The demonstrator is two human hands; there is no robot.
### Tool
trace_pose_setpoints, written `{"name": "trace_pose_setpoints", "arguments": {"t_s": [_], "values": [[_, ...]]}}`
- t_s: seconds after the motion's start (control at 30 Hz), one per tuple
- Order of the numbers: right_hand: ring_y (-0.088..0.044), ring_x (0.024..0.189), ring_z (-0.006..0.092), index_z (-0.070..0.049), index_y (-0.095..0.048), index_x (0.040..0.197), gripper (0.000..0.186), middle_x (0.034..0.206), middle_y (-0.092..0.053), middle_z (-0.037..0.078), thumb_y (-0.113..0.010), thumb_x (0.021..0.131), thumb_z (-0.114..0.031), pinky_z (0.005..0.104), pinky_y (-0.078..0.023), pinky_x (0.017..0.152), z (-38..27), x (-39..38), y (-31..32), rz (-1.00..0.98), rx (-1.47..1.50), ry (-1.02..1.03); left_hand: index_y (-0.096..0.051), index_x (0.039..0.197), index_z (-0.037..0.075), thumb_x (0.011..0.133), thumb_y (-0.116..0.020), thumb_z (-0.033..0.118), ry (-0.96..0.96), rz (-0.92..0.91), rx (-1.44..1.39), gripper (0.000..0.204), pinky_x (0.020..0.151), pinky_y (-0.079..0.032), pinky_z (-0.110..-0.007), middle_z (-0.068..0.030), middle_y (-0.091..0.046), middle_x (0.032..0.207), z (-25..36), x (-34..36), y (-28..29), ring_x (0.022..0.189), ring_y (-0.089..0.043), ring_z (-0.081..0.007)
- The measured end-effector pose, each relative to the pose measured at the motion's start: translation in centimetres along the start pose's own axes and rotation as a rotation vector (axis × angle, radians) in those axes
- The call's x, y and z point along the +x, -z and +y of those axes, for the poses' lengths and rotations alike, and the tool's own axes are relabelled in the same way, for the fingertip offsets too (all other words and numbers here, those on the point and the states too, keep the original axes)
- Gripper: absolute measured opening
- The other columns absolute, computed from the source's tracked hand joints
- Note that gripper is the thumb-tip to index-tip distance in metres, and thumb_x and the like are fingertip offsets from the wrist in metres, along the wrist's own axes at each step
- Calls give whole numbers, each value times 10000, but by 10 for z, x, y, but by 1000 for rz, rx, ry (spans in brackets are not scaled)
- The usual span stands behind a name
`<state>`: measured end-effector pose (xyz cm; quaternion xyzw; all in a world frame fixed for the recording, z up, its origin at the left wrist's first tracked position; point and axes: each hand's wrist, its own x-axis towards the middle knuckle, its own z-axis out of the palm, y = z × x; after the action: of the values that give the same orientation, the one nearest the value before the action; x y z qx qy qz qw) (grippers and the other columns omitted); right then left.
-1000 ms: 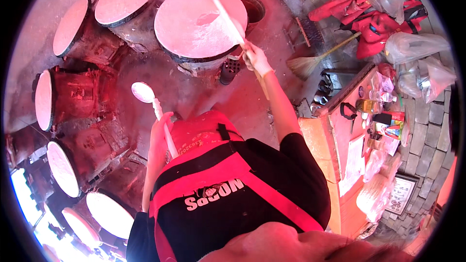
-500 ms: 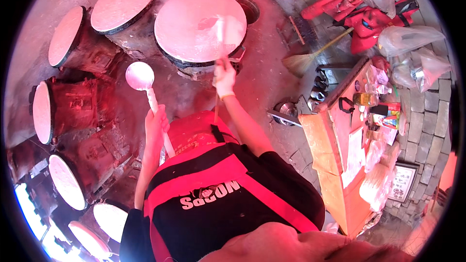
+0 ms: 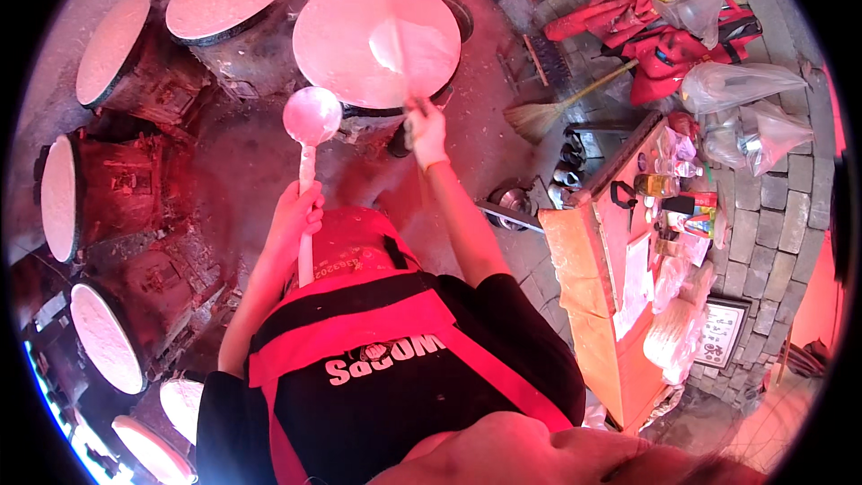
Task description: The person spreads batter onto heated circular plates using a ladle and a wooden stick, flips the thin cooked sheets by hand, and stacks them.
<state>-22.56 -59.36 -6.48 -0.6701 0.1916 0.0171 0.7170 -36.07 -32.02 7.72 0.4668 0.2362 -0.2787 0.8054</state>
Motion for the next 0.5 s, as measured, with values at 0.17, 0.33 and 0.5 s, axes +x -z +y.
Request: {"name": "trace_pose_setpoints", "arguments": {"t_s": [0.17,0.33,0.5], "values": [[-314,361,40,-174,-552,1264,338,527,-375,-87,-552,932,-231,228,-223,326,-31,-2,21,30,-16,-44,-444,948,66,935,-536,177,15,-24,32,144,400,-286,-189,-1,-455,750,5,10,-2,510,-381,-42],[-322,391,23,-185,-549,1282,354,578,-415,-95,-545,928,-182,209,-241,346,-38,-89,34,-155,-39,-168,-411,883,70,914,-524,152,-68,-28,161,142,413,-324,-220,7,-436,693,20,68,-1,519,-405,-63],[-312,388,24,-208,-561,1256,346,580,-402,-97,-550,911,-181,199,-254,353,-19,-97,35,188,156,-161,-402,914,35,880,-523,97,-212,58,249,141,416,-374,-260,-17,-444,685,32,157,-24,487,-421,-103]]}}
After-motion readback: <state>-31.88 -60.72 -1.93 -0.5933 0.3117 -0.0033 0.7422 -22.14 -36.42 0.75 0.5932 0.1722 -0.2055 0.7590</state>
